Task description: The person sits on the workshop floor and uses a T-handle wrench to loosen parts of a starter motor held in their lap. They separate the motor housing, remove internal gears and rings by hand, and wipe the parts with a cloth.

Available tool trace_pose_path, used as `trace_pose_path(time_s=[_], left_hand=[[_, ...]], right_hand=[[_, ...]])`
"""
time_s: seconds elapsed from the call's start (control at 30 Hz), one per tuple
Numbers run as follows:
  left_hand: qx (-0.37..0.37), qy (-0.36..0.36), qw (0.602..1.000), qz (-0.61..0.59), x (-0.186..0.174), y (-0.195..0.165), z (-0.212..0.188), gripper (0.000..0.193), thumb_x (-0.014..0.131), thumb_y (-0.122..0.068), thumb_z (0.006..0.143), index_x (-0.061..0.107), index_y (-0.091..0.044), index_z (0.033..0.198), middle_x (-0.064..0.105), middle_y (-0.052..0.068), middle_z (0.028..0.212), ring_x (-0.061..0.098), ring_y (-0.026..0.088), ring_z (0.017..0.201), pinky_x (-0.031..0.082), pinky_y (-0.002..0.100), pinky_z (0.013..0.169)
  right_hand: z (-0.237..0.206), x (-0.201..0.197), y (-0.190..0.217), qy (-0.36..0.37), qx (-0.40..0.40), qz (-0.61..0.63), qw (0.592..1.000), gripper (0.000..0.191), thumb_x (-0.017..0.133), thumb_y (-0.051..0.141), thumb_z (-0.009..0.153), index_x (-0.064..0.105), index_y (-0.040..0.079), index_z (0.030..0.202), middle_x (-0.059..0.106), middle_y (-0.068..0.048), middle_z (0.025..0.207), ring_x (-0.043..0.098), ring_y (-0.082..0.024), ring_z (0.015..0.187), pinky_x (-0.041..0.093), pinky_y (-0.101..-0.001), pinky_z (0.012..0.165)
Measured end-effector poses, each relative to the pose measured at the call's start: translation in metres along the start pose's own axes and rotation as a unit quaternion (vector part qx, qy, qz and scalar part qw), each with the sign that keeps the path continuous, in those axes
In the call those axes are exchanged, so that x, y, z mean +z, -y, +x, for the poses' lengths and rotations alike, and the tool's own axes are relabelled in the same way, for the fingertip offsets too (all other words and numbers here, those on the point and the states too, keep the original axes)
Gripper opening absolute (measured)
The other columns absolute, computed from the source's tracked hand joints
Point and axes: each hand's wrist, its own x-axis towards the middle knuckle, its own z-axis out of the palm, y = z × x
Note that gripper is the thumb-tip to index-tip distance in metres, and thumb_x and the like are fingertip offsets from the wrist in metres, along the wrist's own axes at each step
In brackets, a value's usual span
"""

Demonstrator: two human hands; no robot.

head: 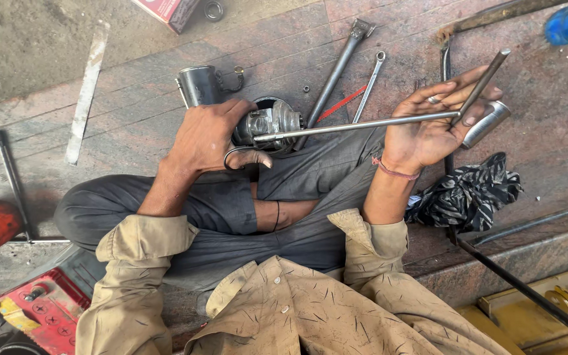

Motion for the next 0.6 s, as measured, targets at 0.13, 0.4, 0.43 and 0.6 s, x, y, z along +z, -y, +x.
trace_pose_path(time_s=[0.13,0.4,0.43,0.6], left_hand=[[0.009,-0.013,1.000,0.027,0.008,0.005,-0.004,0.082,0.077,-0.069,0.078,0.067,0.002,0.116,0.071,0.015,0.097,0.070,0.040,0.078,0.054,0.049,0.064],[-0.007,-0.016,0.999,0.032,0.019,0.014,-0.005,0.067,0.071,-0.062,0.089,0.069,0.000,0.113,0.071,0.015,0.096,0.071,0.036,0.076,0.055,0.046,0.063],[-0.012,-0.016,0.999,0.031,0.019,0.014,-0.005,0.066,0.070,-0.062,0.089,0.069,0.000,0.113,0.071,0.014,0.095,0.071,0.036,0.076,0.054,0.047,0.063],[0.007,-0.026,0.998,0.058,0.016,0.007,0.001,0.067,0.068,-0.064,0.091,0.070,-0.001,0.113,0.071,0.015,0.096,0.070,0.037,0.078,0.054,0.047,0.064]], right_hand=[[0.000,-0.006,0.006,-0.003,0.005,-0.006,1.000,0.034,0.039,0.035,0.123,0.071,0.027,0.130,0.070,0.014,0.137,0.057,-0.002,0.135,0.049,-0.0207,0.113],[0.010,-0.035,0.021,0.064,0.068,0.023,0.995,0.039,0.041,0.037,0.122,0.076,0.027,0.110,0.080,0.007,0.116,0.075,-0.001,0.103,0.056,-0.0228,0.106],[0.013,-0.036,0.021,0.084,0.093,0.029,0.992,0.043,0.039,0.036,0.123,0.077,0.027,0.103,0.083,0.008,0.109,0.077,-0.003,0.099,0.054,-0.0253,0.106],[0.035,-0.003,0.038,-0.005,0.376,0.037,0.926,0.027,0.052,0.031,0.109,0.067,0.009,0.106,0.080,-0.008,0.091,0.070,-0.023,0.119,0.035,-0.0512,0.120]])
